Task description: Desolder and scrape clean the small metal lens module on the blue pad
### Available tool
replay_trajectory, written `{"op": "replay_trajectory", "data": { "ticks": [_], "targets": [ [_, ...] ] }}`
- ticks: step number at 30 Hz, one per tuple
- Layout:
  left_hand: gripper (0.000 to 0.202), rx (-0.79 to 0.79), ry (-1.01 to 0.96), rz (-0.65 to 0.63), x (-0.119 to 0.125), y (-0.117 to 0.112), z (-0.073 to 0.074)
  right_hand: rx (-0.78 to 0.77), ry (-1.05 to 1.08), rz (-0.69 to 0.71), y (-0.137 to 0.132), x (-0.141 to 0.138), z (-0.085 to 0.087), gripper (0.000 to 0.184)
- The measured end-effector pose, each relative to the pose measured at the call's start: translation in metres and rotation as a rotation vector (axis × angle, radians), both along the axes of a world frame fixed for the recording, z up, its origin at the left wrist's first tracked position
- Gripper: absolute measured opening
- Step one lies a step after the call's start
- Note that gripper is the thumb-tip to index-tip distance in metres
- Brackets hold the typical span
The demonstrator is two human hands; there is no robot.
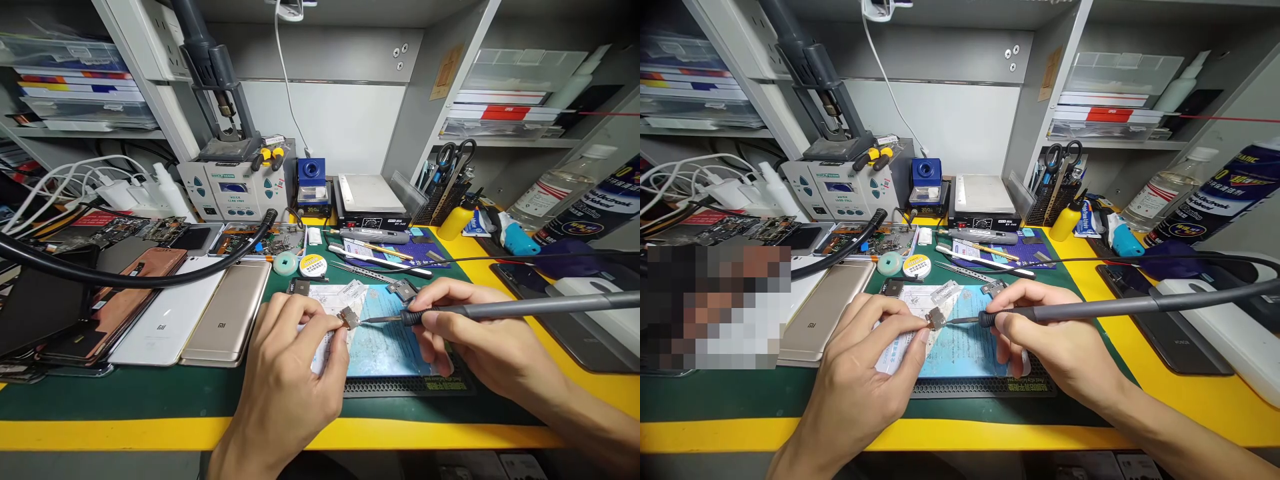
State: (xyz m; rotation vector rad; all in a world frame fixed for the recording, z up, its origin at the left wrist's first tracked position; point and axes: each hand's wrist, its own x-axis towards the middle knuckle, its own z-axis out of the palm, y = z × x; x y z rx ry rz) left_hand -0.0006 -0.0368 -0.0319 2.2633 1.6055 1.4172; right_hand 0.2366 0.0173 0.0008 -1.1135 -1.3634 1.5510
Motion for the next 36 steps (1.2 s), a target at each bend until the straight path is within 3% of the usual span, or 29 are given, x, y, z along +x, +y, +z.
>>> {"op": "replay_trajectory", "data": {
  "ticks": [36],
  "targets": [
    [0.011,-0.009,-0.004,0.000,-0.001,-0.002,0.000,-0.039,-0.032,-0.115,0.002,-0.011,0.005,0.033]
  ]
}}
